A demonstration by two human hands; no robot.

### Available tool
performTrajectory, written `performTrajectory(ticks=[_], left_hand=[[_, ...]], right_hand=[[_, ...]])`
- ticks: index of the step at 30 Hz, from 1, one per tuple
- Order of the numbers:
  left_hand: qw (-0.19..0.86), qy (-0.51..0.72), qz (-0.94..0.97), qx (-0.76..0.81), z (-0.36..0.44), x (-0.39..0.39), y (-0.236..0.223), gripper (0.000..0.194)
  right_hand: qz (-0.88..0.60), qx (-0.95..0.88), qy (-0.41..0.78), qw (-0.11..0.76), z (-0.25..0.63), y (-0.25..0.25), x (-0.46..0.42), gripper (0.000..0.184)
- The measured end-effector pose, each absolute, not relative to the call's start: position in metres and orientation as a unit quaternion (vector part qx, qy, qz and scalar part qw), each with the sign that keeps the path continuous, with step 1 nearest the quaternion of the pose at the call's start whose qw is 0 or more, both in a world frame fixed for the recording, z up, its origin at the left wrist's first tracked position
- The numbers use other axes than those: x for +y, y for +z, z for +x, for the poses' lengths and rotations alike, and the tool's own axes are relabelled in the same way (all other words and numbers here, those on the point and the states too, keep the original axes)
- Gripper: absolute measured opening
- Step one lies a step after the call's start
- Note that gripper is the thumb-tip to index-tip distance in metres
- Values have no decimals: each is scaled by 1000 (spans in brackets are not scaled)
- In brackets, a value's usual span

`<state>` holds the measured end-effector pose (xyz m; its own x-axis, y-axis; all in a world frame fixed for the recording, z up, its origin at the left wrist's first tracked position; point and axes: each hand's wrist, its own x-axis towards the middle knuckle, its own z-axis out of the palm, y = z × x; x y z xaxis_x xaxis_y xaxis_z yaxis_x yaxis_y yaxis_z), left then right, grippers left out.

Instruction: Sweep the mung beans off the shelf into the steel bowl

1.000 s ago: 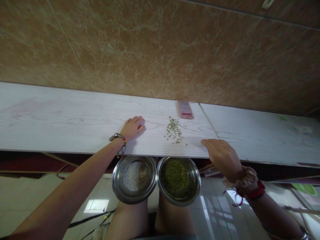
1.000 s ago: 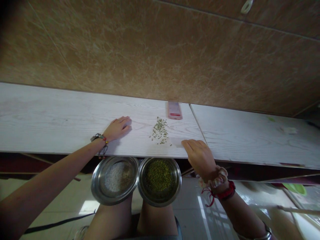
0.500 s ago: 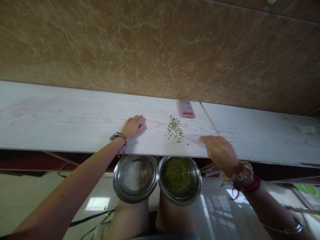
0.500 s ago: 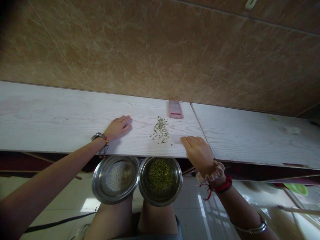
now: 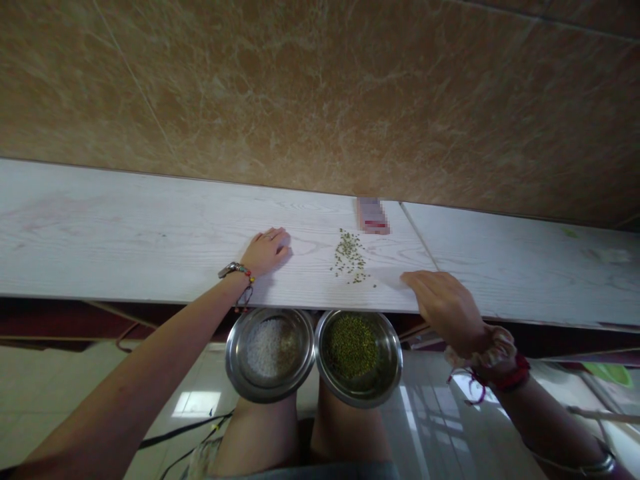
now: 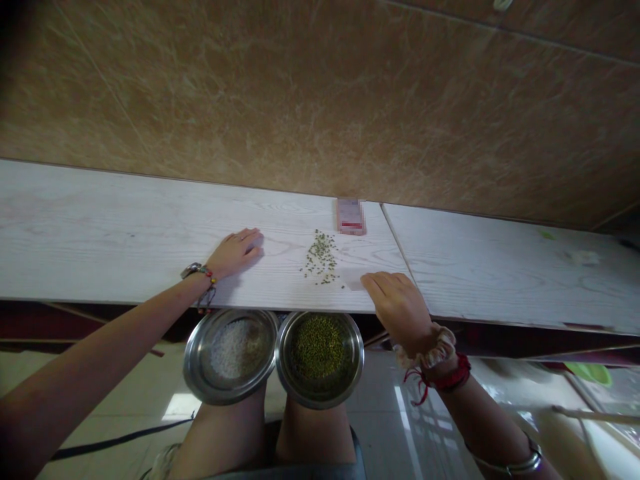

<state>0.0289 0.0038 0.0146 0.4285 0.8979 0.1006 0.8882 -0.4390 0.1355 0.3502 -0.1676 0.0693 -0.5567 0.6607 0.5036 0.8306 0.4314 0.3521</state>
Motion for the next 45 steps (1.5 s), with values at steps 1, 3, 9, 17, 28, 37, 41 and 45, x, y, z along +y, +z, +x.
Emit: performTrajectory(ticks=[1, 3, 9, 17, 28, 37, 41, 45], left_hand=[[30, 79, 845, 529, 29, 4, 14, 46], [29, 84, 846, 526, 29, 4, 14, 45], [29, 93, 847, 522, 27, 6, 10, 45], [25, 95, 847, 523, 28, 5, 12, 44], [25, 98, 850, 517, 26, 7, 9, 45], [17, 93, 852, 515, 27, 6, 11, 45], [18, 98, 853, 512, 26, 7, 9, 44], [20, 100, 851, 515, 27, 7, 9, 44]], right_hand=[[-449, -831, -294, 147, 350, 69, -166, 33], [-455, -829, -293, 142, 349, 68, -165, 34], [-445, -842, -268, 148, 349, 64, -176, 37], [-441, -837, -282, 157, 347, 69, -184, 37], [-414, -852, -284, 148, 336, 71, -181, 36], [-438, -832, -309, 146, 354, 76, -179, 34], [-436, -840, -294, 136, 357, 71, -176, 33], [-427, -849, -275, 147, 353, 65, -170, 33]])
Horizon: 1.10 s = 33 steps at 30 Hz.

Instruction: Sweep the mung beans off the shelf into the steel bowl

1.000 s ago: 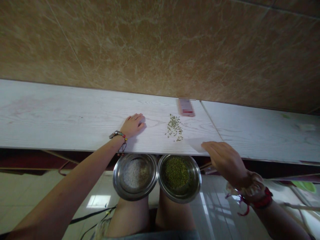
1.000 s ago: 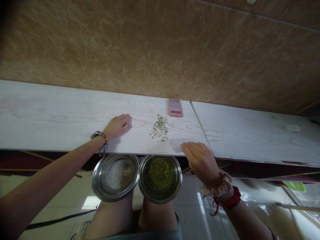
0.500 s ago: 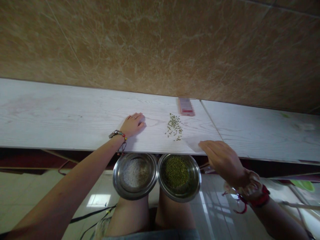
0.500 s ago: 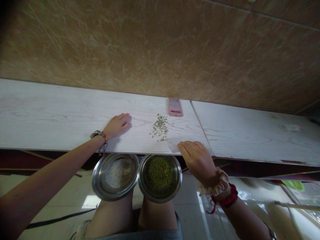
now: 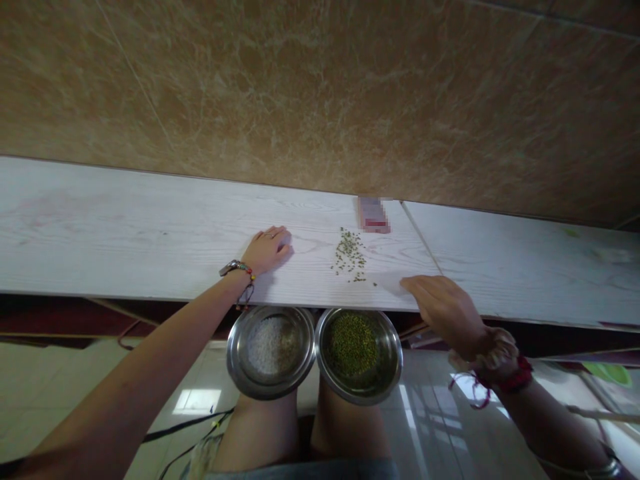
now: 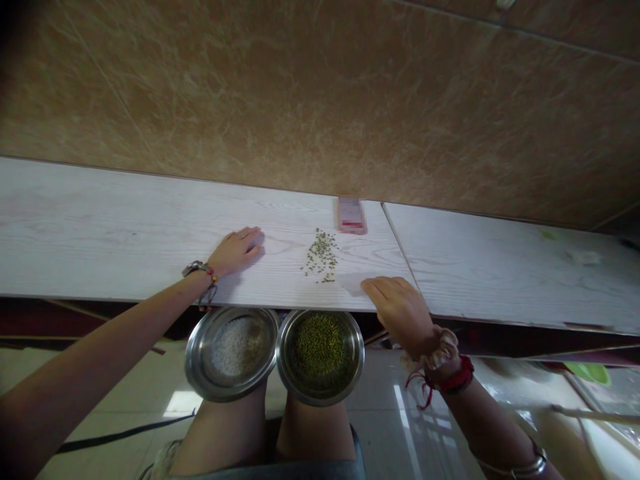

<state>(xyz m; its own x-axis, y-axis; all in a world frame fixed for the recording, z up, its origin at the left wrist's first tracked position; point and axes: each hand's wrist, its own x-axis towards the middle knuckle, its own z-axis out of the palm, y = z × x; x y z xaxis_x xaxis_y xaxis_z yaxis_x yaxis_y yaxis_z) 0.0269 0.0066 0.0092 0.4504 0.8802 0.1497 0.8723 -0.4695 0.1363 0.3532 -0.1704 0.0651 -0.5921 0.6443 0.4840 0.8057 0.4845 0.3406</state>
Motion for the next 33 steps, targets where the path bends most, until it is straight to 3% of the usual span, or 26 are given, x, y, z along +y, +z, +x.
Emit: performTrajectory(ticks=[33], left_hand=[[24, 92, 847, 524, 28, 5, 12, 44]], right_hand=[[-403, -862, -265, 154, 335, 72, -168, 32]])
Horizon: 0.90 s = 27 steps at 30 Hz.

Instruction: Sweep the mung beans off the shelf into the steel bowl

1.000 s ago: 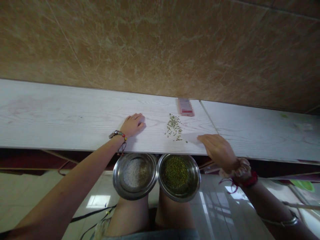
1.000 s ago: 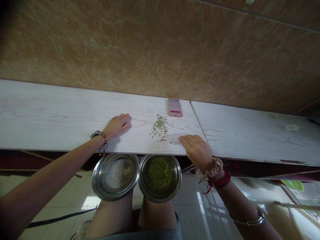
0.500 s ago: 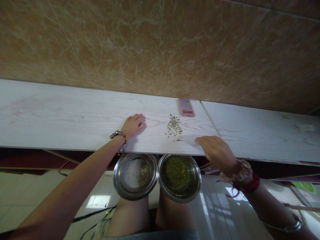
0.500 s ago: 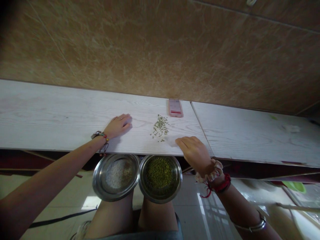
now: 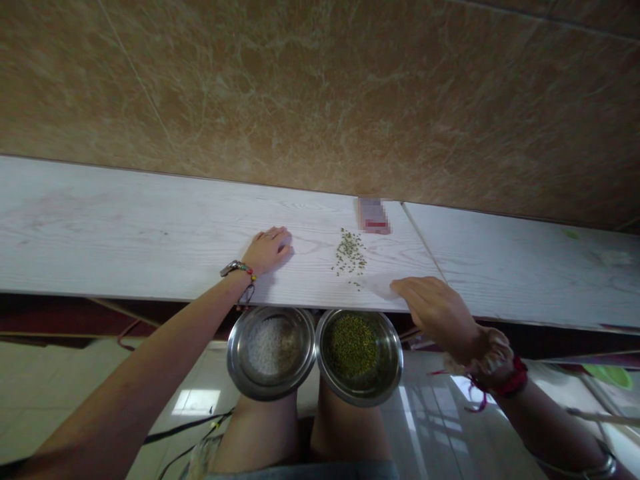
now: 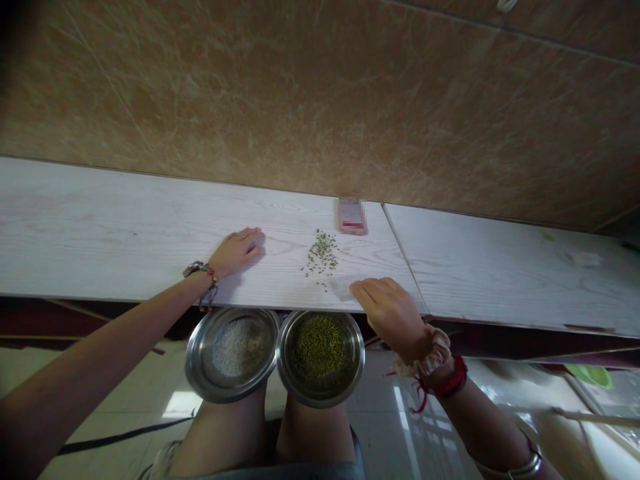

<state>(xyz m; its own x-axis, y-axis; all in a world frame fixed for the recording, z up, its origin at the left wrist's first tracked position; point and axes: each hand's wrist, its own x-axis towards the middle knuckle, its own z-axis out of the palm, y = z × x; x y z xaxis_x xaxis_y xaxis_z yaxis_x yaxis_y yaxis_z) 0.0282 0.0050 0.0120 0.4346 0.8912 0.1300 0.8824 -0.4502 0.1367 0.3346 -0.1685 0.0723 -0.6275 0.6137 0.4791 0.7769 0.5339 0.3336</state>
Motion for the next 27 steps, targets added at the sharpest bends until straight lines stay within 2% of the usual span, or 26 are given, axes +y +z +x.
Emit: performTrajectory(ticks=[5, 10, 21, 27], left_hand=[[20, 92, 846, 525, 28, 5, 12, 44], [26, 99, 847, 521, 27, 5, 11, 43], [26, 91, 850, 519, 28, 6, 12, 45], [19, 96, 850, 517, 27, 5, 12, 44]], right_hand=[[-408, -855, -275, 165, 339, 76, -174, 31], [-445, -843, -268, 140, 344, 74, -174, 32], [-423, -849, -280, 148, 335, 82, -187, 32], [-439, -852, -261, 118, 329, 81, -181, 33]])
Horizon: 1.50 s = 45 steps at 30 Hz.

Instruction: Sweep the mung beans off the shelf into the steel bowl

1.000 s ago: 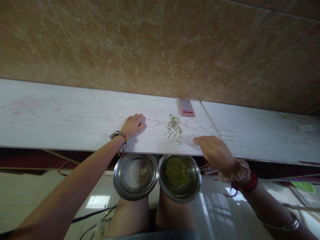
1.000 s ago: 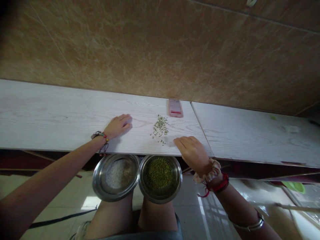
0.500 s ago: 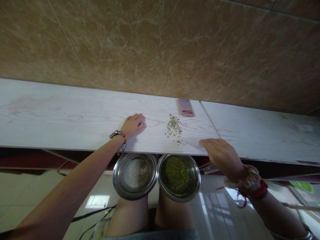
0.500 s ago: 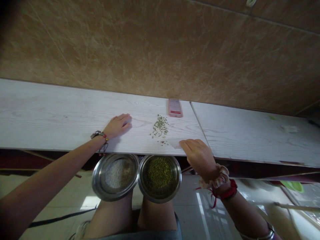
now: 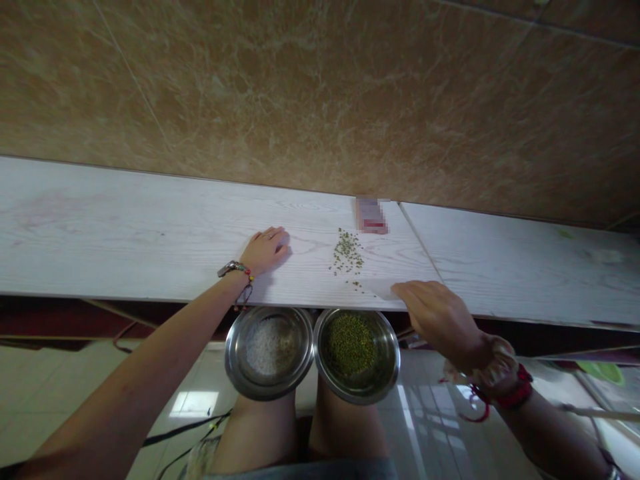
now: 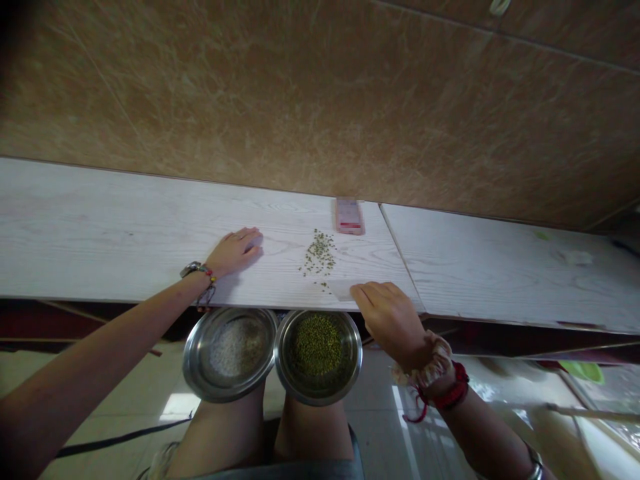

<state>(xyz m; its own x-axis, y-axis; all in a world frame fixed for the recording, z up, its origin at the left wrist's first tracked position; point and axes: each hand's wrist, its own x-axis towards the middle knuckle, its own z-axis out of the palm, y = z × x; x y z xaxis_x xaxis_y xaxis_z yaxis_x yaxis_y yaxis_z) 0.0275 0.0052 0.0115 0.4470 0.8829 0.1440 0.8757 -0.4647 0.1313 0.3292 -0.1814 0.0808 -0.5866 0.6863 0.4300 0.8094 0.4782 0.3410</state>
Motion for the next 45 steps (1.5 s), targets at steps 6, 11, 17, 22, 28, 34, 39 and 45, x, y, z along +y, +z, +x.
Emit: performTrajectory(ticks=[6, 11, 17, 22, 28, 34, 39, 45], left_hand=[[25, 97, 851, 516, 27, 6, 11, 45], [25, 101, 852, 513, 26, 7, 10, 44], [24, 92, 849, 519, 28, 6, 12, 46], [28, 101, 851, 515, 27, 5, 12, 43], [27, 115, 850, 513, 26, 6, 10, 43], [38, 106, 878, 465, 26, 5, 12, 45], [36, 117, 893, 434, 26, 4, 11, 46], [36, 129, 891, 433, 26, 5, 9, 43]], right_hand=[[-446, -850, -258, 105, 333, 74, -175, 33], [-456, -846, -250, 114, 336, 74, -173, 34], [-427, -860, -251, 125, 327, 75, -174, 33], [-414, -877, -212, 123, 318, 78, -174, 32], [-408, -879, -202, 140, 313, 82, -170, 34], [-386, -893, -183, 140, 313, 85, -170, 36], [-392, -881, -204, 170, 334, 90, -176, 36], [-461, -840, -268, 102, 345, 86, -175, 35]])
